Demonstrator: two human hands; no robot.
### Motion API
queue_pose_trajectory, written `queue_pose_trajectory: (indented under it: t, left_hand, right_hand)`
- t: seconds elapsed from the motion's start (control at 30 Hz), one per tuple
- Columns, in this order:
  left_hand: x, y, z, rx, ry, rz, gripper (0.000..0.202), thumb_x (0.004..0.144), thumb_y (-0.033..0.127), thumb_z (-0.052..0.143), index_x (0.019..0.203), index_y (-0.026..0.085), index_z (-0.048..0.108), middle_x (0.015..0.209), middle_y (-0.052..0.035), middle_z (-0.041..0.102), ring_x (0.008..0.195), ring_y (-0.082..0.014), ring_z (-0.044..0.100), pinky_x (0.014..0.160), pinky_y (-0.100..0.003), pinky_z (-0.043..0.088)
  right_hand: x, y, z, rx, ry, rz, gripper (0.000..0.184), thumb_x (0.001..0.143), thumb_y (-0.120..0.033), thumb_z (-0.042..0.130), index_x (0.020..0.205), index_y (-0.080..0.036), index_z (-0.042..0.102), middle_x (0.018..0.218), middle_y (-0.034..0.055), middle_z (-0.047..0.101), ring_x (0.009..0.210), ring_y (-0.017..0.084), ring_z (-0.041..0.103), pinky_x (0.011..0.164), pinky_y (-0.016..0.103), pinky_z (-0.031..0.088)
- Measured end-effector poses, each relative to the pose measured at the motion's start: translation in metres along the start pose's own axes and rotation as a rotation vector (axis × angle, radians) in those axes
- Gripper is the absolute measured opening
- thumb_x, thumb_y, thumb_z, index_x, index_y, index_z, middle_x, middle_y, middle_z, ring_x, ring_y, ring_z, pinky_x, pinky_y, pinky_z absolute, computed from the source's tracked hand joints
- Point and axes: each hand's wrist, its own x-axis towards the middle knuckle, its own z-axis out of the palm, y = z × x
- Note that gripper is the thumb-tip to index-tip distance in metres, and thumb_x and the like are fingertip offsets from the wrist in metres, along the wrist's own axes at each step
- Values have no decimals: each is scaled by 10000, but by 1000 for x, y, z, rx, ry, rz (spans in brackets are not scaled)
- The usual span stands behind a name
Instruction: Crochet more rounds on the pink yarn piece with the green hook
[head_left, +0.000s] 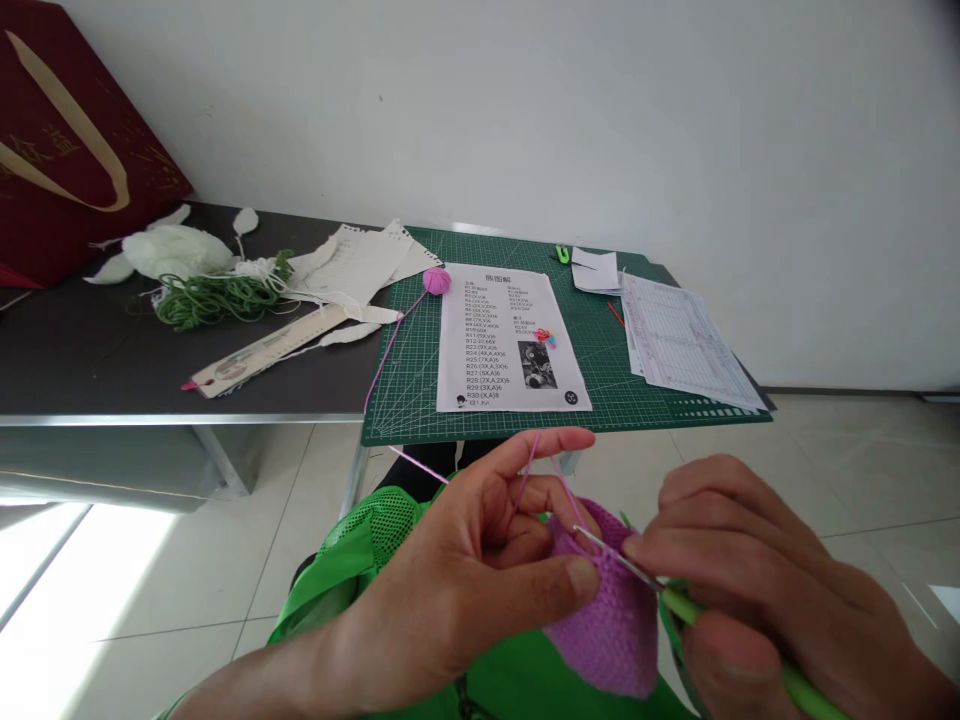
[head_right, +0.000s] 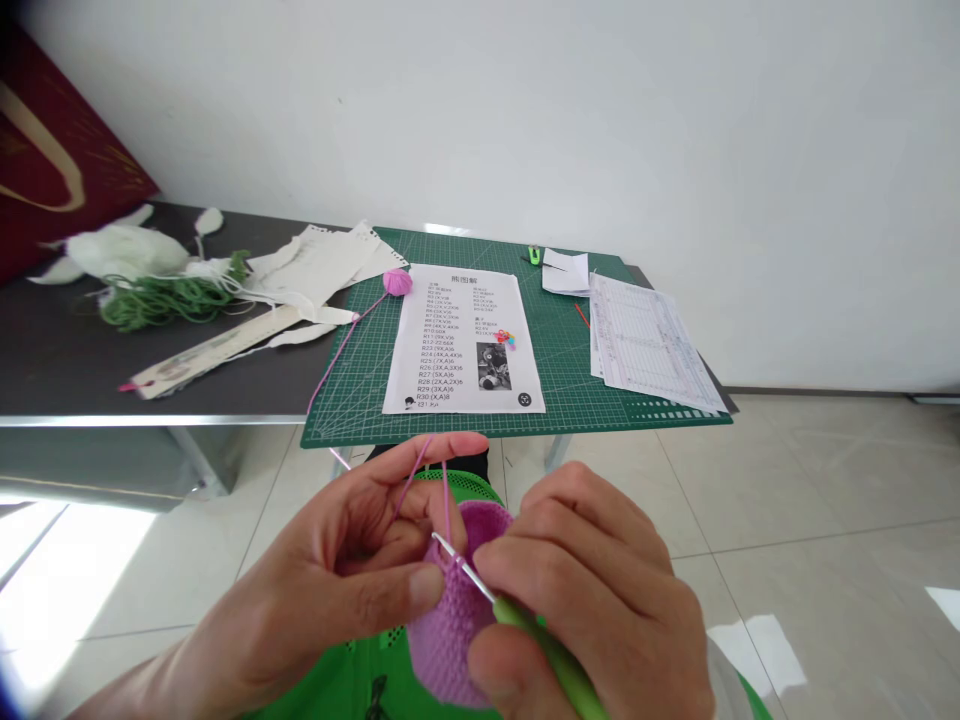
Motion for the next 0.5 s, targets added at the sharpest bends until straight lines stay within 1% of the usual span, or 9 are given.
queue_pose_trajectory:
  t: [0.07, 0.1, 0.17, 0.27, 0.33, 0.4, 0.5]
  left_hand:
    - [1, 0, 0, -6, -17, -12, 534, 894, 226, 787, 1370, 314, 562, 905, 28, 615, 547, -42, 272, 513, -261, 188]
    - [1, 0, 0, -4, -16, -12, 528, 895, 224, 786, 1367, 314, 568, 902, 29, 613, 546, -42, 266, 511, -257, 190]
    - [1, -2, 1, 10, 19, 10, 520, 897, 234, 785, 1365, 316, 573, 885, 33, 605, 548, -43, 266, 513, -252, 194]
    - [1, -5, 5, 58, 116, 64, 544, 901, 268, 783, 1388, 333, 550, 864, 42, 586, 559, -49, 278, 529, -241, 225]
    - [0, -6, 8, 124, 183, 84, 575, 904, 292, 778, 1417, 337, 522, 874, 41, 588, 568, -55, 291, 530, -232, 246]
    - [1, -6, 12, 184, 226, 97, 611, 899, 304, 782, 1441, 329, 501, 887, 36, 606, 574, -58, 311, 522, -223, 257]
    - [1, -5, 16, 190, 265, 115, 650, 877, 278, 801, 1452, 312, 500, 862, 36, 620, 574, -59, 334, 513, -209, 268]
  right_hand:
    - [4, 2, 0, 10, -38, 15, 367, 1057, -404, 458, 822, -161, 599, 662, 9, 588, 690, 110, 531, 639, 257, 489]
    - [6, 2, 0, 22, -66, 24, 368, 1057, -398, 460, 813, -163, 603, 655, 7, 596, 689, 109, 534, 635, 251, 489]
    - [8, 2, 3, 51, -89, 62, 327, 1048, -303, 464, 784, -168, 599, 641, 1, 603, 673, 104, 532, 613, 246, 480]
    - [6, 0, 9, 70, -19, 156, 269, 977, -126, 485, 726, -171, 569, 593, -16, 553, 628, 95, 501, 561, 246, 431]
    - [3, -3, 14, 48, 34, 185, 257, 939, -68, 502, 706, -165, 551, 580, -18, 522, 622, 92, 488, 545, 248, 410]
    - [0, -4, 17, 13, 62, 153, 243, 913, -32, 523, 706, -160, 536, 595, -16, 516, 632, 94, 479, 554, 259, 415]
    - [0, -4, 20, -42, 109, 44, 254, 858, 43, 548, 700, -154, 521, 606, -15, 518, 622, 97, 454, 564, 283, 423]
